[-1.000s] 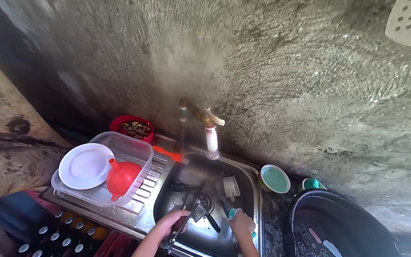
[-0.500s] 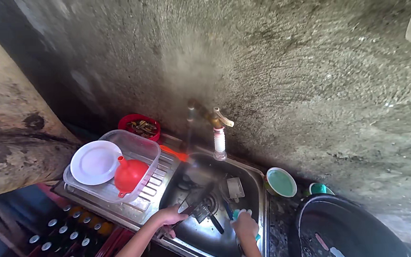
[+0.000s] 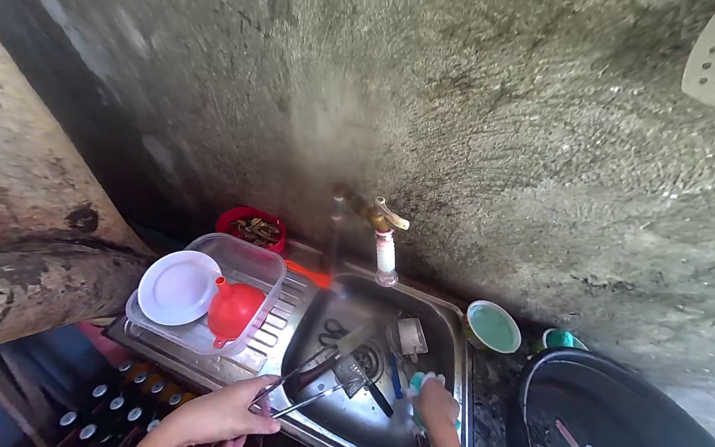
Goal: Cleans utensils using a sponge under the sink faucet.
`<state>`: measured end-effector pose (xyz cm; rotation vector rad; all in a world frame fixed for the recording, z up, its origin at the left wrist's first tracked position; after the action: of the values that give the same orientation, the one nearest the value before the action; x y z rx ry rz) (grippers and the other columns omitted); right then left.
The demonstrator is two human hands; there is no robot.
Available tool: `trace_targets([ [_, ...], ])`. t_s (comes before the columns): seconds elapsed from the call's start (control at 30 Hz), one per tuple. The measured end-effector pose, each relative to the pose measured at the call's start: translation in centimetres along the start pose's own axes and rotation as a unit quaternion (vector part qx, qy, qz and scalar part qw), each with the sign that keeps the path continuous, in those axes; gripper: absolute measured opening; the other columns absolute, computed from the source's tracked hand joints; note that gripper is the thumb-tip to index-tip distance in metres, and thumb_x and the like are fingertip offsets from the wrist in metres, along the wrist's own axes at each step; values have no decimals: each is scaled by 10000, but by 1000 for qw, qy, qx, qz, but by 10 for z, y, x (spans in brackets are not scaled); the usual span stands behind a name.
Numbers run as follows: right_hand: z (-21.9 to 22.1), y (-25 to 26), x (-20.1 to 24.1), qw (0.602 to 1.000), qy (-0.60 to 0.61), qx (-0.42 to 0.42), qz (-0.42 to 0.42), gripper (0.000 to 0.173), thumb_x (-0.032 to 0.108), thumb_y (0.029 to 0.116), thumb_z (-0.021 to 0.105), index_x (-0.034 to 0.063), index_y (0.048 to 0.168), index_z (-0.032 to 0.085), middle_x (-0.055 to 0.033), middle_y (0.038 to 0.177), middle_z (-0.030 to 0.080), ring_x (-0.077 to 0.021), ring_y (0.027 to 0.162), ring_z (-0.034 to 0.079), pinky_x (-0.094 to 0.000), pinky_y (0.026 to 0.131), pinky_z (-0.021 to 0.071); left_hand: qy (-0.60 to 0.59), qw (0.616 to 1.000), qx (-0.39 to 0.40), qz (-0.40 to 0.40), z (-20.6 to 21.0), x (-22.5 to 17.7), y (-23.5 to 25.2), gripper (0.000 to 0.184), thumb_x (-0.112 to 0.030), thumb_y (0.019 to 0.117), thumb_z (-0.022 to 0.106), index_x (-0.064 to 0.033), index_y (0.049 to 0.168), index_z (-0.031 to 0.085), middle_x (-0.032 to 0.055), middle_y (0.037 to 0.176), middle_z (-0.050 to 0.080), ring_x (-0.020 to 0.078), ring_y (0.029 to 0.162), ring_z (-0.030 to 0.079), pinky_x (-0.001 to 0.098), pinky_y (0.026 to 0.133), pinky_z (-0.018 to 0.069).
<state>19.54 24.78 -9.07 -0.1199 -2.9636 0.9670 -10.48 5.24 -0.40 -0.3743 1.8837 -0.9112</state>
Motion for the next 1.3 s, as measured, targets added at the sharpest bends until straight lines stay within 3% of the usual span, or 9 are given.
trace_targets([
  [0.3, -38, -28, -16, 894, 428, -64, -117, 638, 236, 878, 815, -99, 1335, 521, -278, 1153, 648, -354, 1036, 649, -528, 940, 511, -586, 770, 95, 233, 50, 14, 75, 474, -177, 823, 685, -171, 1277, 546, -28, 1005, 672, -54, 451, 446, 88, 405, 388],
  [0.47, -17, -28, -9, 832, 544, -53, -96, 260, 111, 993, 631, -78, 1171, 617, -158, 946, 691, -188, 797, 659, -370, 750, 555, -533, 805, 79, 248, 59, 3, 84, 537, -148, 852, 577, -136, 1381, 489, -39, 898, 634, -18, 485, 484, 109, 429, 411],
  [0.57, 12, -42, 16, 669, 739, 51, -62, 211, 156, 1093, 395, 15, 1110, 551, -59, 808, 706, -85, 572, 640, -230, 504, 537, -471, 849, 43, 233, 64, 3, 87, 519, -150, 942, 399, -114, 1460, 394, 11, 999, 708, 60, 588, 630, 191, 558, 547],
  [0.67, 49, -69, 52, 522, 838, 152, -29, 224, 189, 1084, 325, 107, 1022, 524, -29, 782, 678, -121, 626, 671, -273, 558, 583, -434, 877, -27, 202, 72, 6, 93, 570, -91, 913, 434, -79, 1474, 331, 54, 1007, 717, 129, 665, 690, 257, 585, 581],
  [0.77, 87, -90, 79, 542, 828, 143, -17, 263, 209, 1106, 311, 39, 1196, 491, -80, 926, 673, -166, 790, 687, -336, 692, 586, -367, 903, -162, 156, 73, 2, 92, 494, -136, 1019, 509, -34, 1487, 389, 65, 979, 633, 105, 698, 630, 248, 584, 532],
  [0.9, 102, -110, 105, 584, 808, 76, -7, 346, 230, 1111, 350, -21, 1250, 542, -102, 946, 642, -141, 819, 648, -327, 738, 560, -192, 899, -329, 215, 67, -17, 90, 467, -338, 977, 520, 54, 1141, 714, 295, 1389, 495, 438, 1309, 437, 582, 1109, 339],
  [1.0, 104, -103, 112, 549, 834, 51, -10, 368, 258, 1118, 346, -8, 1285, 538, -90, 972, 643, -108, 838, 641, -290, 762, 547, -161, 884, -383, 213, 71, -29, 87, 469, -378, 1000, 493, -43, 1223, 734, 300, 1467, 437, 482, 1333, 405, 617, 1110, 321],
  [1.1, 94, -99, 117, 497, 864, 84, -23, 418, 362, 1130, 245, 53, 1236, 504, -46, 874, 631, -88, 738, 639, -267, 675, 556, -123, 907, -378, 136, 77, -37, 74, 593, -333, 1065, 437, -43, 1577, 368, 331, 1476, 440, 483, 1314, 501, 592, 1095, 431],
  [1.3, 64, -103, 116, 508, 856, 92, -15, 357, 282, 1140, 218, 80, 1052, 498, 13, 677, 523, -53, 542, 533, -212, 493, 459, -4, 966, -257, -18, 99, -34, 61, 461, -263, 1134, 297, 50, 1419, 479, 306, 1039, 692, 486, 1031, 683, 614, 916, 519],
])
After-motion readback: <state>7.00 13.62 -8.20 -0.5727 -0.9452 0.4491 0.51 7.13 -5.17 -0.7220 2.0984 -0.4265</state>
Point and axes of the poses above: each hand's wrist, its own y-axis towards the middle knuckle, its own z-axis out of the palm, x = y × z, the point moved 9 cm from there along y, towards the middle knuckle
